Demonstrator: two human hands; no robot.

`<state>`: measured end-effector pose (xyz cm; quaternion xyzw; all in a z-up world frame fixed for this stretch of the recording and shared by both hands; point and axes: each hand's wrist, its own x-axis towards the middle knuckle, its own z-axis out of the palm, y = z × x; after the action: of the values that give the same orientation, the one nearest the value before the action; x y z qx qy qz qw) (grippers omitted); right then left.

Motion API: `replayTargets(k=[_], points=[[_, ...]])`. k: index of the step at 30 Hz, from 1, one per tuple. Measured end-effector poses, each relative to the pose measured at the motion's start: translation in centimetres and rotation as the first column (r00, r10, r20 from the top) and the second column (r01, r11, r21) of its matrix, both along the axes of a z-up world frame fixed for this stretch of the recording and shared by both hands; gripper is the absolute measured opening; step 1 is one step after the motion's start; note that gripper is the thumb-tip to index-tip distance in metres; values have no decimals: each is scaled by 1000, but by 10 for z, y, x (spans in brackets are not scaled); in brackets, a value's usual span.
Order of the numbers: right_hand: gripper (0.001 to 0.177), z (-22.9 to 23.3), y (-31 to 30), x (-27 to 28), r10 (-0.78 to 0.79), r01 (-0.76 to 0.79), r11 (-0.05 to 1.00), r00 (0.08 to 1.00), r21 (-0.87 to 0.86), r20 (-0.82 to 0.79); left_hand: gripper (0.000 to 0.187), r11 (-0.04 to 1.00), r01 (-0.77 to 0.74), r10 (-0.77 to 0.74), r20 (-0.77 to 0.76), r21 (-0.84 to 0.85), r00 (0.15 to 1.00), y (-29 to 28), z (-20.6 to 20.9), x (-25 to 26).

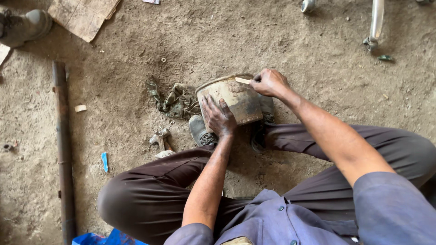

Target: The person sits on the floor and uses a chisel to scrape the surface of a cylindrical metal object. They repeatedly rotate the cylinder and scrape different sections to remove surface material.

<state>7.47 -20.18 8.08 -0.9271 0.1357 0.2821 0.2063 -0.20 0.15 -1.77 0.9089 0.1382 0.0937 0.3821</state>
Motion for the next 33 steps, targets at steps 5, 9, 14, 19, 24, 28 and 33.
replayTargets(k=[5, 9, 14, 19, 24, 28, 33], points=[[37, -2, 33, 5, 23, -23, 1000, 1000, 0, -2, 82, 996, -5, 3, -17, -85, 1000, -4, 8, 1], [37, -10, 43, 6, 11, -11, 1000, 1000, -24, 12, 76, 999, 1, 0, 30, -52, 1000, 5, 12, 0], [35, 0, -7, -9, 23, -22, 1000, 997, -17, 77, 77, 999, -7, 8, 13, -52, 1000, -3, 13, -5], [32, -1, -3, -9, -34, 33, 999, 999, 30, 30, 80, 1000, -2, 2, 23, 8, 1000, -1, 16, -2], [33, -18, 31, -2, 65, -65, 998, 996, 2, 64, 85, 998, 11, -10, 17, -58, 1000, 0, 13, -1], [33, -19, 1, -12, -37, 37, 999, 999, 1, 23, 86, 999, 16, -15, 26, -32, 1000, 1, 10, -4], [33, -21, -18, -14, -109, 109, 994, 994, 2, 26, 85, 999, 15, -14, 9, -47, 1000, -1, 17, 0]])
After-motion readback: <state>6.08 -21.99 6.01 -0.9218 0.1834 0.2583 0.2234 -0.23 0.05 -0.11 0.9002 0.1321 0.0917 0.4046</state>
